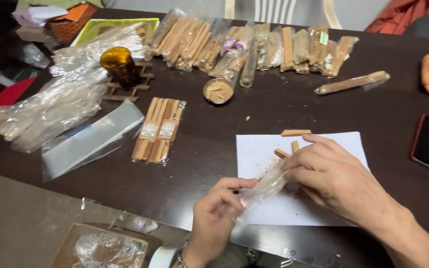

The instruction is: Packaging small wooden sticks into clear plastic sleeves and organizing them on a table.

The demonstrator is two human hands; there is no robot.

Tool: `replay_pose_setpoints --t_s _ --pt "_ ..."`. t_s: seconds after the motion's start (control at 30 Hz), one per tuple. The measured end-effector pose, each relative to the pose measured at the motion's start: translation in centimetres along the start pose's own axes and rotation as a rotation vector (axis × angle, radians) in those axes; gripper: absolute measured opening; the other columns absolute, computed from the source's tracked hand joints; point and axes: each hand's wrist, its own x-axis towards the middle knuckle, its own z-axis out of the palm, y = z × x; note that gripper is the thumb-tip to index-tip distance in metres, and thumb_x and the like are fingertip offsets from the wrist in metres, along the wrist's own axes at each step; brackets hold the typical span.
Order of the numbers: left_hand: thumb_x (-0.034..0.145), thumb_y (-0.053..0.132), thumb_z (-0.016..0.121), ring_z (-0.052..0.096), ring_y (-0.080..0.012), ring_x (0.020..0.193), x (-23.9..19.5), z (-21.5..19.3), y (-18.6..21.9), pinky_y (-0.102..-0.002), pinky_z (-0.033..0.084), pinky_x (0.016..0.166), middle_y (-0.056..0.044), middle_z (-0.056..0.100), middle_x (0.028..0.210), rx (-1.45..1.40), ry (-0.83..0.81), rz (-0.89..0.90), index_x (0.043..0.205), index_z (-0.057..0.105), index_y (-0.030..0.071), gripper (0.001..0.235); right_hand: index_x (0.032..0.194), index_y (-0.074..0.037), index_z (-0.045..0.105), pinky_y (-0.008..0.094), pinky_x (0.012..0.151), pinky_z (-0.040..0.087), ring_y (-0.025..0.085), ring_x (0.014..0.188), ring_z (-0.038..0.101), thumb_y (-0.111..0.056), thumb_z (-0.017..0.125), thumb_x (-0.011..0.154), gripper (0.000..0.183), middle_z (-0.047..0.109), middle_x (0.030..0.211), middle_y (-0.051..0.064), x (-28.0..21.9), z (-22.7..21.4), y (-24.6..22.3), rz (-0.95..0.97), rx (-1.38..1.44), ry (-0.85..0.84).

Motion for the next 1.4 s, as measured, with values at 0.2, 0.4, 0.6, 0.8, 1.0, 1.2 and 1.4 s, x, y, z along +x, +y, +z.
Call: replay_pose_setpoints --t_s 0.2,0.4,0.6,0.8,1.0,1.2,1.4 --pt "0.088 -0.012 0.055 0.063 -0.0354 0.129 -0.1 -4.2 0.8 -0.045 0.052 0.114 -0.023 0.065 0.134 0.199 -0.158 -0.023 0.083 0.071 0.01 0.028 0.095 -0.001 0.063 0.054 0.099 0.054 0.029 0.085 0.065 -0.004 0.059 0.097 0.006 0.07 0.1 0.013 1.0 0.9 0.0 -0.336 -0.1 0.212" --pt "0.077 0.014 0.082 0.071 -0.0111 0.093 1.7 -3.2 -0.6 -0.027 0.06 0.085 -0.017 0.073 0.121 0.172 -0.024 -0.457 0.13 0.053 0.008 0.061 0.099 0.0 0.066 0.055 0.098 0.056 0.03 0.095 0.069 -0.007 0.052 0.098 0.015 0.071 0.108 0.015 1.2 3.0 0.1 -0.497 -0.055 0.202" --pt "0.081 0.007 0.079 0.063 -0.0113 0.057 3.2 -3.5 -0.6 -0.02 0.052 0.052 -0.005 0.067 0.086 0.011 0.012 -0.571 0.121 0.063 0.002 0.044 0.103 -0.004 0.064 0.057 0.107 0.051 0.029 0.111 0.068 -0.017 0.046 0.099 0.022 0.07 0.119 0.013 -0.5 4.9 2.4 -0.405 -0.041 0.12" --pt "0.085 0.04 0.068 0.065 -0.0181 0.1 4.5 -5.8 2.3 -0.038 0.053 0.084 -0.005 0.065 0.119 1.032 0.097 -0.329 0.131 0.061 0.013 0.055 0.094 -0.008 0.07 0.063 0.113 0.051 0.033 0.108 0.07 -0.008 0.059 0.096 0.011 0.072 0.118 0.016 -2.9 6.5 6.1 -0.193 -0.094 0.31" --pt "0.075 0.04 0.075 0.071 -0.0172 0.084 2.3 -1.7 3.8 -0.028 0.06 0.073 -0.009 0.076 0.107 0.549 -0.012 -0.454 0.118 0.069 0.015 0.05 0.12 -0.004 0.06 0.061 0.113 0.048 0.03 0.113 0.065 -0.013 0.047 0.099 0.026 0.067 0.122 0.011 -1.1 6.8 1.9 -0.475 -0.093 0.079" --pt "0.091 0.01 0.076 0.057 0.0014 0.075 2.1 -3.9 3.4 -0.016 0.049 0.068 0.003 0.066 0.086 0.33 -0.058 -0.349 0.105 0.071 0.011 0.015 0.123 -0.013 0.067 0.055 0.114 0.047 0.024 0.118 0.066 -0.023 0.038 0.103 0.037 0.071 0.121 0.004 -2.0 6.0 -2.5 -0.147 0.03 0.148" --pt "0.093 0.033 0.066 0.071 -0.0129 0.097 9.1 -19.9 10.3 -0.031 0.053 0.092 0.0 0.078 0.102 1.073 0.43 -0.12 0.103 0.075 0.015 0.023 0.116 -0.015 0.071 0.05 0.12 0.051 0.022 0.119 0.07 -0.021 0.048 0.097 0.031 0.072 0.123 0.001 -7.6 4.9 -1.9 0.195 0.021 0.252"
